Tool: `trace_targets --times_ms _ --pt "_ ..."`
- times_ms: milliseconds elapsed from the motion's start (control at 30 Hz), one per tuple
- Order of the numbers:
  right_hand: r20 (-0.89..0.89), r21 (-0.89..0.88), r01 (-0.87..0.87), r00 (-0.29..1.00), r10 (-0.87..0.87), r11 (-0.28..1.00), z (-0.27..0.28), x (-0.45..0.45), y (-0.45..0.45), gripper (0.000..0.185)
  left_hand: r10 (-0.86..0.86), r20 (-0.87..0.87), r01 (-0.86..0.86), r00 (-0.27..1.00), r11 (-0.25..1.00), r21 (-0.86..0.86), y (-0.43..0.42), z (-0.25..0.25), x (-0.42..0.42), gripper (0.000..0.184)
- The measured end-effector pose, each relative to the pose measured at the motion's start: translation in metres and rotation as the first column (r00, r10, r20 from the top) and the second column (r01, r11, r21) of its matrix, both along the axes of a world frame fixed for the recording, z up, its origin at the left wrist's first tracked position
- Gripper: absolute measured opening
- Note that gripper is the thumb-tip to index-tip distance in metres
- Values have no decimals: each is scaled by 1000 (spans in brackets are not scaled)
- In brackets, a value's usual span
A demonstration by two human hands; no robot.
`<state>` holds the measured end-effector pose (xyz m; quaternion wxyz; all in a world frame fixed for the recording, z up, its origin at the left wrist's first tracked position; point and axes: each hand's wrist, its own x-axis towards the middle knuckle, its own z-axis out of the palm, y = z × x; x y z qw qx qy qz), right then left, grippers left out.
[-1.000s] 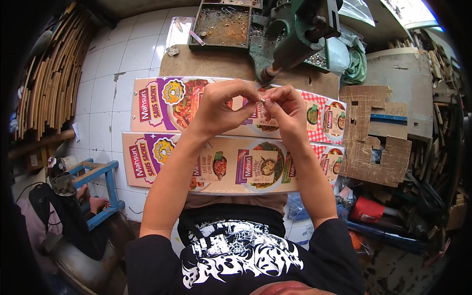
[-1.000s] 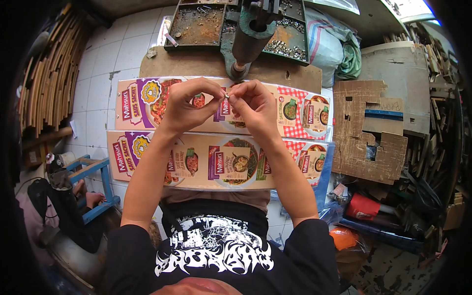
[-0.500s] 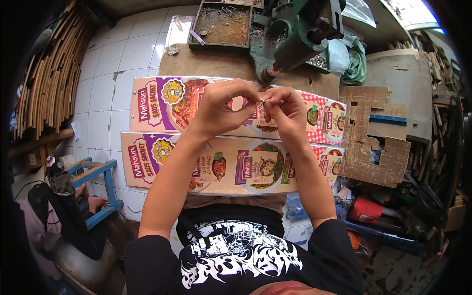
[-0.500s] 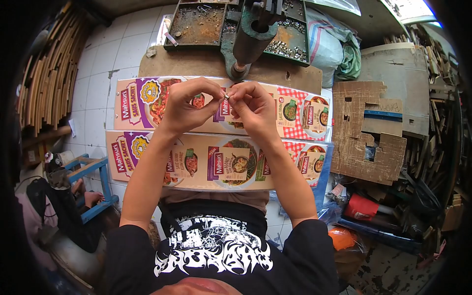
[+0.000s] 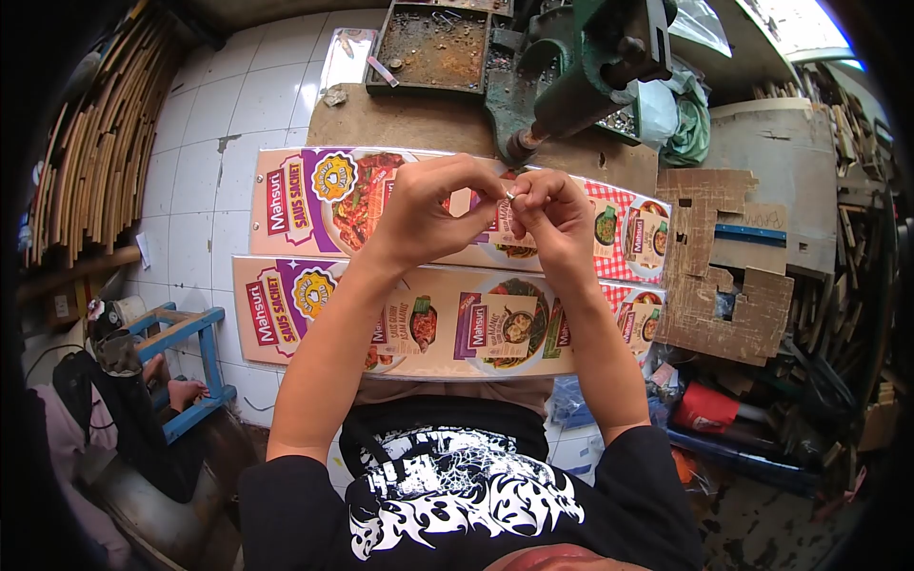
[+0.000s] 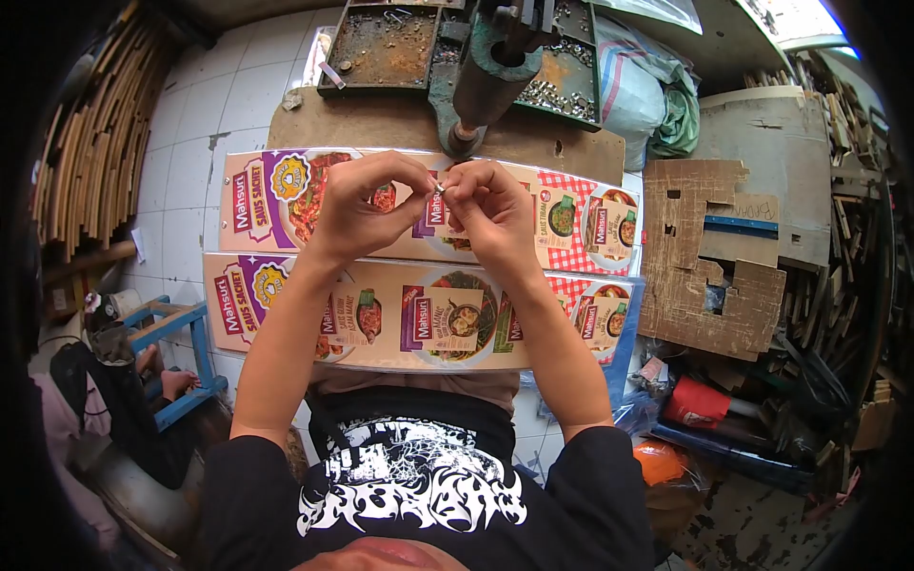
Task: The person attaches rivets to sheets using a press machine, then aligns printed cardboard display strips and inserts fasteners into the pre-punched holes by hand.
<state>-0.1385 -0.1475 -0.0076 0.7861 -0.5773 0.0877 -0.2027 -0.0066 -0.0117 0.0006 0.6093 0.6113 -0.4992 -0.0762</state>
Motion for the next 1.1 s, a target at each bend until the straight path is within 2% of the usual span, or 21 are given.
trace_targets --times_ms 667,1100 --pt "-28 -63 31 999 -33 997 2 0 2 16 23 -17 -24 1000 999 -38 -1 -1 0 16" --pt "-39 -116 28 999 -33 993 -3 0 1 12 -1 19 2 1000 1000 -30 0 1 0 20"
